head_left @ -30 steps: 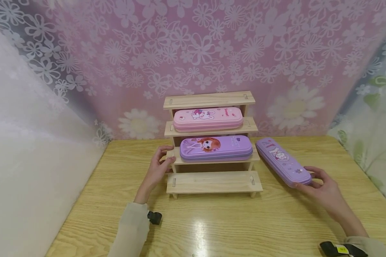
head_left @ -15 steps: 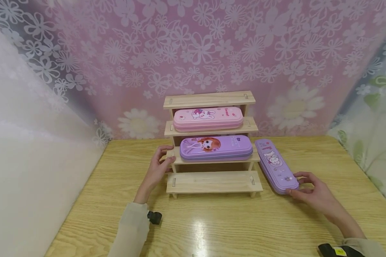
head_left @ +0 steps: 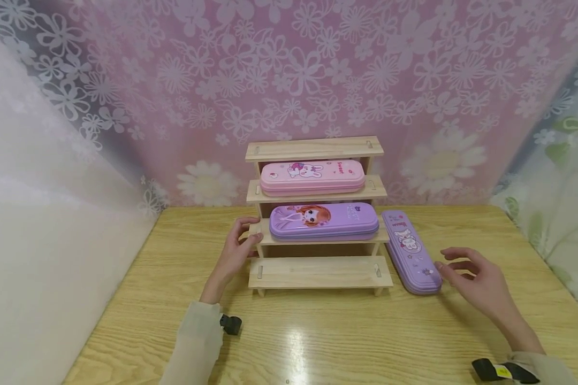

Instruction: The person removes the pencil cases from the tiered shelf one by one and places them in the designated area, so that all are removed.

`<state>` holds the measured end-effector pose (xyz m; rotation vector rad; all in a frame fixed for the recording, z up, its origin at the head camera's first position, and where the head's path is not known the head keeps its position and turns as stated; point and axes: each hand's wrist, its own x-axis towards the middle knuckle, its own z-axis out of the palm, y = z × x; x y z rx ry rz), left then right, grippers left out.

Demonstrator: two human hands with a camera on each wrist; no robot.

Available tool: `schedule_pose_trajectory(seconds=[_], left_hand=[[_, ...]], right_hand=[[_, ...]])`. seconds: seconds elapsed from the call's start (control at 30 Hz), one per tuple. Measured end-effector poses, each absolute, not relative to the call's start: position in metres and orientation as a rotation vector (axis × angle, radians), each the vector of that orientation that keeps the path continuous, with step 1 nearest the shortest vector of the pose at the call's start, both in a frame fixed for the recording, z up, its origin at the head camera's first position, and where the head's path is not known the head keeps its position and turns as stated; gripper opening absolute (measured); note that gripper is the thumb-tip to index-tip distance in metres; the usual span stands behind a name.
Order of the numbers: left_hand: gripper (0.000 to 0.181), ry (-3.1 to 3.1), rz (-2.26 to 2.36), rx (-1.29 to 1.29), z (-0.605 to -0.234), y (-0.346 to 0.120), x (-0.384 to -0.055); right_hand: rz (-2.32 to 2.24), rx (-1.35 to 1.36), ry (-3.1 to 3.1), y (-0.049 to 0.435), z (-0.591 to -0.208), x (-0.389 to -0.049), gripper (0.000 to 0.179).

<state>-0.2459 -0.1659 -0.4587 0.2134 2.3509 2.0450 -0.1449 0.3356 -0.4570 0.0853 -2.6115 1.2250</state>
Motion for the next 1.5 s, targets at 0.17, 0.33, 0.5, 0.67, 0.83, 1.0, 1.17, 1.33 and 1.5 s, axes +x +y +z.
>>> schedule_pose_trajectory(seconds=[0.17,0.33,0.5,0.67,0.83,1.0,1.17,1.33,1.5], left_hand=[[0.039,2.349,2.040,0.219,-0.457,-0.166,-0.245],[0.039,2.349,2.044,0.215,-0.455,-0.165,-0.245],[0.038,2.339,2.060,0.202,-0.454,-0.163,-0.244],[0.036,2.338,2.058,0.198,-0.457,-0.163,-0.244],[0.036,2.331,2.067,0.212,-0.457,-0.164,-0.243],[0.037,2.334,2.077,0.202,-0.458,-0.163,-0.244],[0.037,2.352,2.071,0.196,-0.457,-0.163,-0.244],[0.037,2.349,2.073,0.202,-0.458,-0.163,-0.244],[0.037,2.343,2.081,0.208,-0.460,-0.164,-0.246]], right_hand=[[1.233,0.195,-2.465,0.316,-0.442,-0.153,0.027],[1.303,0.330,-2.348,0.294,-0.430,-0.164,0.029],[1.337,0.441,-2.299,0.274,-0.420,-0.175,0.035],[1.349,0.550,-2.229,0.258,-0.414,-0.187,0.038],[1.358,0.616,-2.183,0.242,-0.410,-0.199,0.040],[1.340,0.624,-2.201,0.230,-0.411,-0.209,0.041],[1.291,0.587,-2.275,0.223,-0.409,-0.215,0.046],[1.249,0.534,-2.353,0.219,-0.406,-0.215,0.048],[1.248,0.509,-2.396,0.218,-0.405,-0.214,0.054]])
